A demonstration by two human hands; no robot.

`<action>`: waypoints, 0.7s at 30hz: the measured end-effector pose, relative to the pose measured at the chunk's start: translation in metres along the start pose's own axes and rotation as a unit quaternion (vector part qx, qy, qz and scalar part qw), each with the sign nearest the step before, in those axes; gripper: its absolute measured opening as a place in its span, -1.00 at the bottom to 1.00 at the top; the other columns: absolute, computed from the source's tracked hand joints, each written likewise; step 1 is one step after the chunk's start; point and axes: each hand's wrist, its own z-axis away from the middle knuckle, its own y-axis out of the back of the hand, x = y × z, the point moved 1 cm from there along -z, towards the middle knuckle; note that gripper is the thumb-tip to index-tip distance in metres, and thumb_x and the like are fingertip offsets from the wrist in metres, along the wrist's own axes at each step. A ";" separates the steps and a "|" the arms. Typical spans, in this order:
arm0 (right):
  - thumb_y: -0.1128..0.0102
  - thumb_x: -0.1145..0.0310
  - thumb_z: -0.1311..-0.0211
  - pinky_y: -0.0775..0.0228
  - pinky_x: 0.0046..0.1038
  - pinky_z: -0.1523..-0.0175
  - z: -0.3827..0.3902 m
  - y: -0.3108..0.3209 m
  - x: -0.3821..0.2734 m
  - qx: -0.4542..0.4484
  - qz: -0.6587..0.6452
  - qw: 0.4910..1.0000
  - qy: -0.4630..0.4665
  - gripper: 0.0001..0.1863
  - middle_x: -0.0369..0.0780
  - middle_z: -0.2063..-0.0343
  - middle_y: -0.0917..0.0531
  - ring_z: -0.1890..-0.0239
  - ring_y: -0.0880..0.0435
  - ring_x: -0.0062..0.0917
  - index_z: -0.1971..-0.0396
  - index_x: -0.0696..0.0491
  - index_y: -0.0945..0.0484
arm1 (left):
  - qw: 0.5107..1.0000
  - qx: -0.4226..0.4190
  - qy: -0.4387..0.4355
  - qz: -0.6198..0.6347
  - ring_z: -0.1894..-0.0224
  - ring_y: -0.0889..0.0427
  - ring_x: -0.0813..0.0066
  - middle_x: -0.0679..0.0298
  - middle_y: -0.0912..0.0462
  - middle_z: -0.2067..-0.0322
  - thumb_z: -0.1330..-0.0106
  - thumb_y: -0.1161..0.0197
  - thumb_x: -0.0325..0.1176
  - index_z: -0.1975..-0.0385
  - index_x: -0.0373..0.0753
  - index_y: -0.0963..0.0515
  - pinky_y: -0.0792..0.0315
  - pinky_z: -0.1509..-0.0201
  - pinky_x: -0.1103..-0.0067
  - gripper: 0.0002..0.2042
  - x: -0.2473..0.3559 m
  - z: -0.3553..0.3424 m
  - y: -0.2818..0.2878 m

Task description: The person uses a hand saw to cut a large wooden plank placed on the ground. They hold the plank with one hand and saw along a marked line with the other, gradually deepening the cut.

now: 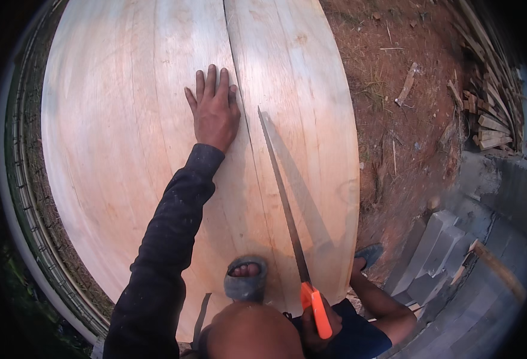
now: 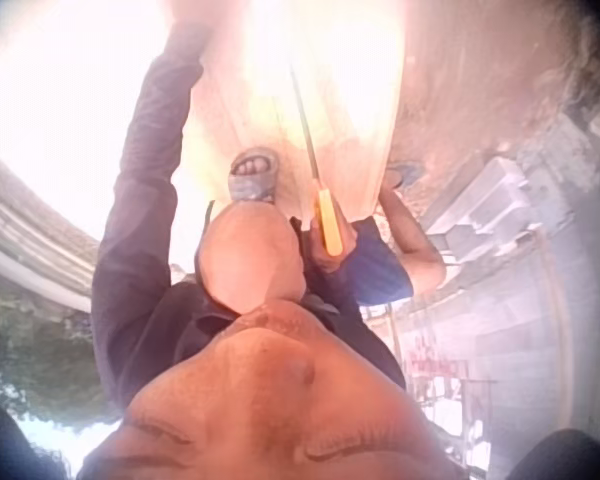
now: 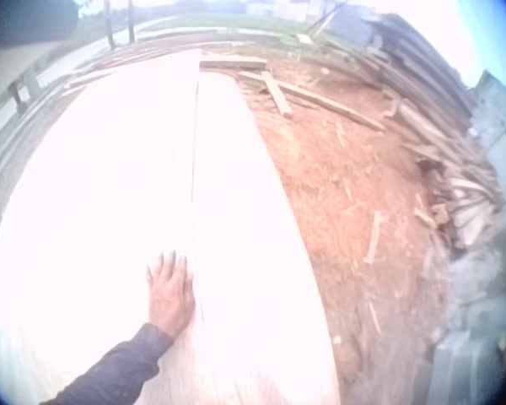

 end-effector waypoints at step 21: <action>-0.22 0.58 -0.14 -0.56 -0.48 0.13 0.007 0.008 -0.047 -0.093 -0.031 0.993 -0.058 -0.49 -0.02 0.27 -0.75 0.36 -0.71 -0.57 -0.15 0.35 -0.50 | 0.999 -0.035 0.005 -0.029 -0.51 -0.08 -0.03 0.08 -0.26 -0.43 -0.55 0.05 -0.19 -0.36 -0.16 -0.35 0.13 -0.52 -0.06 -0.56 -0.001 0.001 -0.010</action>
